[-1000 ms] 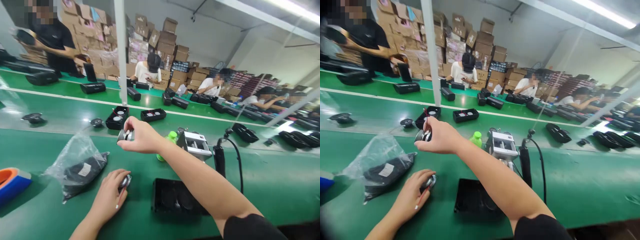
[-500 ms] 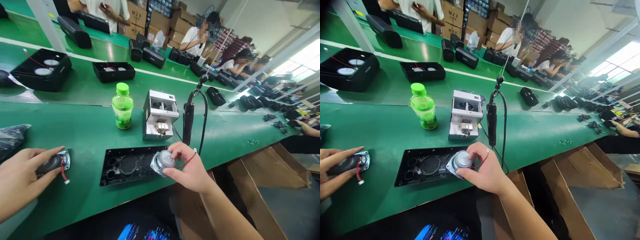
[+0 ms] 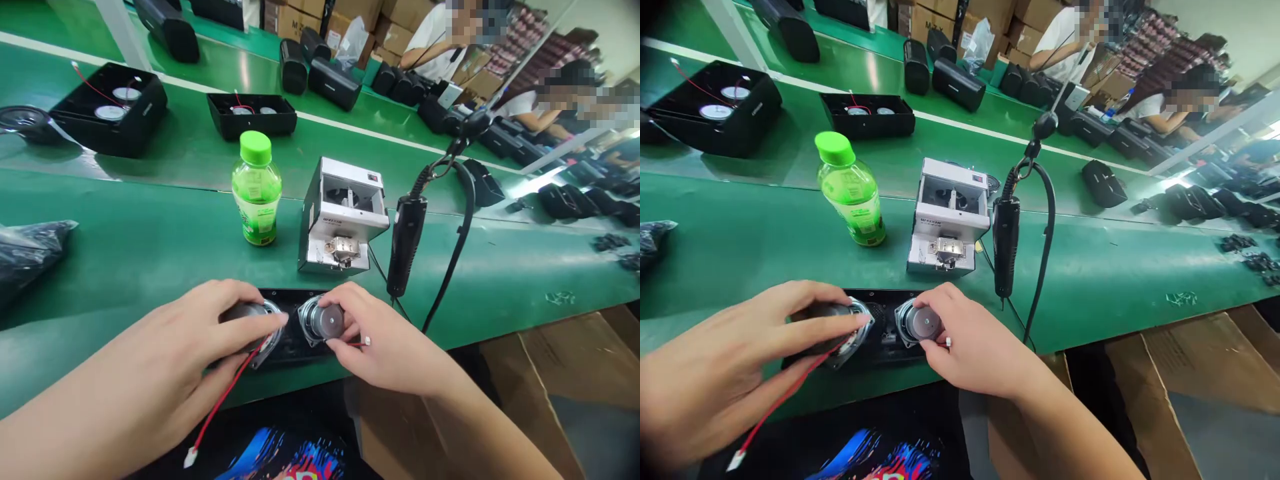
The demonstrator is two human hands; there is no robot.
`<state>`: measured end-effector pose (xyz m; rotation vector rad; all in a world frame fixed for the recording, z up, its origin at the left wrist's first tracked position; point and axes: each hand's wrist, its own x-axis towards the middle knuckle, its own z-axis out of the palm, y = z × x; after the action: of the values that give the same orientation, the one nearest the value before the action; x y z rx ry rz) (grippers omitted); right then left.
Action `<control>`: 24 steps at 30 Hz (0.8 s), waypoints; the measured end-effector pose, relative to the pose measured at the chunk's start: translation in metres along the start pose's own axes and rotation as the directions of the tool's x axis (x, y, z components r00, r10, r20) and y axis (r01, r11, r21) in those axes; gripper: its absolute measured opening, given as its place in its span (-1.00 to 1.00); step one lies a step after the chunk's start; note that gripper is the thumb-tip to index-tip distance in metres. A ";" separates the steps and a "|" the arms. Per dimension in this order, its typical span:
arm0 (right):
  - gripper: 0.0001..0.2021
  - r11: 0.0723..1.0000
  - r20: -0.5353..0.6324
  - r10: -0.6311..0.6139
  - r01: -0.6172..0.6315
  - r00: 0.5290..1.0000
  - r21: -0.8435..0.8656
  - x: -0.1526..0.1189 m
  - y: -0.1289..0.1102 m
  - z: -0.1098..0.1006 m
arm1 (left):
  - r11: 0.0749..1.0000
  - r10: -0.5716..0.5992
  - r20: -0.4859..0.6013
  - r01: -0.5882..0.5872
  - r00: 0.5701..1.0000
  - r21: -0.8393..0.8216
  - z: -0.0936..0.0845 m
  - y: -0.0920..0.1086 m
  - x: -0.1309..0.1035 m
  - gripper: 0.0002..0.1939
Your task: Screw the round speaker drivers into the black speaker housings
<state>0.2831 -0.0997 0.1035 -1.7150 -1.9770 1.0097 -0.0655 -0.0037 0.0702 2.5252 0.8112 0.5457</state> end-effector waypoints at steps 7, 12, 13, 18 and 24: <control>-0.64 0.861 0.168 -0.005 0.090 0.986 -0.501 0.023 -0.009 0.006 | 0.974 0.176 0.033 -0.179 0.984 0.141 0.019 -0.011 0.025 -0.71; -0.60 0.837 0.217 0.026 0.097 0.976 -0.539 0.032 -0.006 0.007 | 0.968 0.131 0.056 -0.140 0.990 0.208 0.032 -0.021 0.020 -0.76; -0.59 0.834 0.222 0.030 0.098 0.975 -0.543 0.033 -0.006 0.007 | 0.968 0.135 0.071 -0.147 0.988 0.204 0.033 -0.021 0.020 -0.76; -0.56 0.827 0.235 0.051 0.091 0.971 -0.555 0.033 -0.009 0.006 | 0.959 0.160 0.145 -0.189 0.976 0.211 0.035 -0.021 0.026 -0.76; -0.54 0.818 0.266 0.073 0.094 0.961 -0.567 0.037 -0.010 0.002 | 0.948 0.241 0.076 -0.251 0.968 0.193 0.033 -0.025 0.025 -0.76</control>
<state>0.2670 -0.0648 0.1020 -1.9254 -2.6848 0.7085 -0.0418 0.0209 0.0359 2.8380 0.5587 0.4958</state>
